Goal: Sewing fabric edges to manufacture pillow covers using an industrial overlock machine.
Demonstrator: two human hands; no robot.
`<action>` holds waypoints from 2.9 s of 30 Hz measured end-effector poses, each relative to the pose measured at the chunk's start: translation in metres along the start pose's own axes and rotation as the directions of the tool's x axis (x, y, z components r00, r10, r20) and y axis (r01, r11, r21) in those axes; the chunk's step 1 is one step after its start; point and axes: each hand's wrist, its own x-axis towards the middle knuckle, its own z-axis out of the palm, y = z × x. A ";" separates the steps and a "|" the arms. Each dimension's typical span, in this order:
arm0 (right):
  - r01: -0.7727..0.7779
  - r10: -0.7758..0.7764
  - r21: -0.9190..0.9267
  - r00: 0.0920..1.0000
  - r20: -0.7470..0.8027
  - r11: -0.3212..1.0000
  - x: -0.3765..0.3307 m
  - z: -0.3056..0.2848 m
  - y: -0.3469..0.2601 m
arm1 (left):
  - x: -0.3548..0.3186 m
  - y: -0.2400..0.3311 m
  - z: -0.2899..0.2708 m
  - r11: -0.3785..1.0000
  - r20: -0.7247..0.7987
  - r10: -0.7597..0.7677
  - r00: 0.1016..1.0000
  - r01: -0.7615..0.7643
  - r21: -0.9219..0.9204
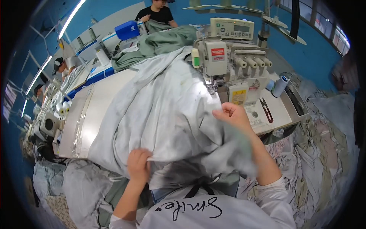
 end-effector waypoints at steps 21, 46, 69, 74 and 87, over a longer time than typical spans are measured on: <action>-0.052 0.130 0.446 0.981 -0.145 0.893 0.007 0.020 0.015 | 0.015 -0.010 -0.010 0.998 0.239 -0.052 0.970 0.055 -0.006; -0.179 0.218 0.269 0.968 -0.123 0.946 0.007 0.012 0.000 | 0.197 -0.074 -0.043 0.980 -0.551 -0.141 0.822 0.038 -0.194; -0.178 0.249 0.312 0.947 -0.205 0.933 0.005 0.020 0.000 | 0.400 -0.149 -0.064 0.982 -0.477 0.044 0.878 0.049 0.180; -0.232 0.270 0.236 0.952 -0.141 0.943 0.007 0.012 -0.006 | 0.451 -0.160 -0.073 0.950 -0.481 0.216 0.850 -0.068 0.306; -0.280 0.323 0.274 0.938 -0.128 0.920 0.011 0.003 0.002 | 0.230 -0.094 0.025 0.927 0.366 -0.292 0.884 0.356 -0.120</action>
